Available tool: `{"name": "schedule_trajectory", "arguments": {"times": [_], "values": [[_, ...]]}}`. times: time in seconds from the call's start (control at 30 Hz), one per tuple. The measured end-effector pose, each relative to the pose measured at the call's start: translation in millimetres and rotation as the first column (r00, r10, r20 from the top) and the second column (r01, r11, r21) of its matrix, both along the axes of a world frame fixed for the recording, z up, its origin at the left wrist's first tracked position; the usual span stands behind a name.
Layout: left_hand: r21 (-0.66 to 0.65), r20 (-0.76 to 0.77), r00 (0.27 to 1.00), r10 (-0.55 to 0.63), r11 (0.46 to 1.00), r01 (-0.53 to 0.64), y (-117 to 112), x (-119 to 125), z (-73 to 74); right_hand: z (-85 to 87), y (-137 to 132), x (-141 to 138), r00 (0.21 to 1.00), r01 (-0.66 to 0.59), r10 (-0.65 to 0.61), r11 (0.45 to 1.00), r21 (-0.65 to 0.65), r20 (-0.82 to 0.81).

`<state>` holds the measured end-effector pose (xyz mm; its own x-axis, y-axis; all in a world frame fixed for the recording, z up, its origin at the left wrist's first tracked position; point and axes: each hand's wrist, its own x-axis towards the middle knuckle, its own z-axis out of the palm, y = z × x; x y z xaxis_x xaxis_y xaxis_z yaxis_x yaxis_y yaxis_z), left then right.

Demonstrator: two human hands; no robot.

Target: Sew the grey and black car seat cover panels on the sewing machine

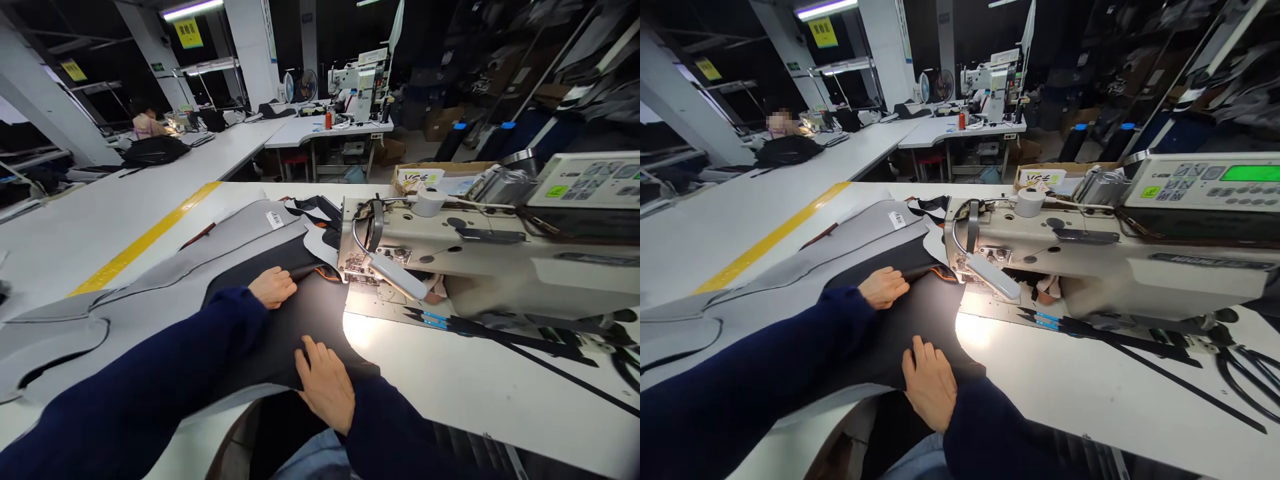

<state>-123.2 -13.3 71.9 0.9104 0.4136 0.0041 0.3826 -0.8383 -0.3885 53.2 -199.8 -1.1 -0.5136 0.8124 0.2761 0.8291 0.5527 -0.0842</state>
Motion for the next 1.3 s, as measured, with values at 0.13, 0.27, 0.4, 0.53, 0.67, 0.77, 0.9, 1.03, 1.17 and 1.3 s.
{"name": "schedule_trajectory", "arguments": {"times": [0.13, 0.27, 0.4, 0.53, 0.67, 0.77, 0.9, 1.03, 1.17, 1.3], "values": [[0.057, 0.310, 0.942, 0.129, 0.986, -0.154, -17.1, -12.4, 12.7, 1.4, -1.9, -6.2, 0.999, 0.038, -0.038, 0.999, 0.005, -0.011], [-0.182, 0.454, 0.847, 0.276, 0.960, -0.215, 3.8, 42.0, 1.2, 0.4, -5.8, -5.5, 0.997, 0.052, -0.051, 0.998, 0.021, -0.050], [-0.363, 0.408, 0.817, 0.407, 0.894, -0.264, 40.2, 98.0, -18.3, -4.5, -8.7, -0.5, 0.997, 0.035, -0.035, 0.999, -0.001, -0.073], [-0.365, 0.411, 0.814, 0.410, 0.892, -0.266, 67.4, 117.7, -28.0, -4.7, -5.6, 1.9, 0.998, -0.008, 0.003, 0.997, -0.073, -0.062], [-0.325, 0.423, 0.825, 0.374, 0.913, -0.247, 77.3, 118.0, -31.0, -1.9, 0.9, 2.6, 0.998, -0.045, 0.040, 0.991, -0.123, -0.041], [-0.292, 0.415, 0.846, 0.335, 0.930, -0.225, 76.8, 113.4, -27.3, -1.2, 3.3, 2.5, 0.998, -0.053, 0.049, 0.987, -0.155, -0.032], [-0.166, 0.247, 0.957, 0.149, 0.980, -0.110, 69.7, 101.5, -12.3, -1.4, 3.9, 1.0, 0.998, -0.058, 0.056, 0.983, -0.174, -0.016], [-0.145, 0.022, 0.997, -0.070, 0.987, 0.073, 39.0, 95.5, -8.5, 0.0, 4.9, 0.2, 0.998, -0.057, 0.054, 0.980, -0.188, -0.023], [-0.187, 0.083, 0.991, 0.109, 0.978, -0.092, -17.0, 101.3, -36.9, 3.1, 5.2, 2.7, 0.998, -0.064, 0.056, 0.966, -0.251, -0.041], [-0.220, 0.227, 0.930, 0.289, 0.946, -0.240, -46.0, 101.1, -68.4, 4.7, 4.6, 5.7, 0.994, -0.108, 0.096, 0.948, -0.300, -0.055]]}}
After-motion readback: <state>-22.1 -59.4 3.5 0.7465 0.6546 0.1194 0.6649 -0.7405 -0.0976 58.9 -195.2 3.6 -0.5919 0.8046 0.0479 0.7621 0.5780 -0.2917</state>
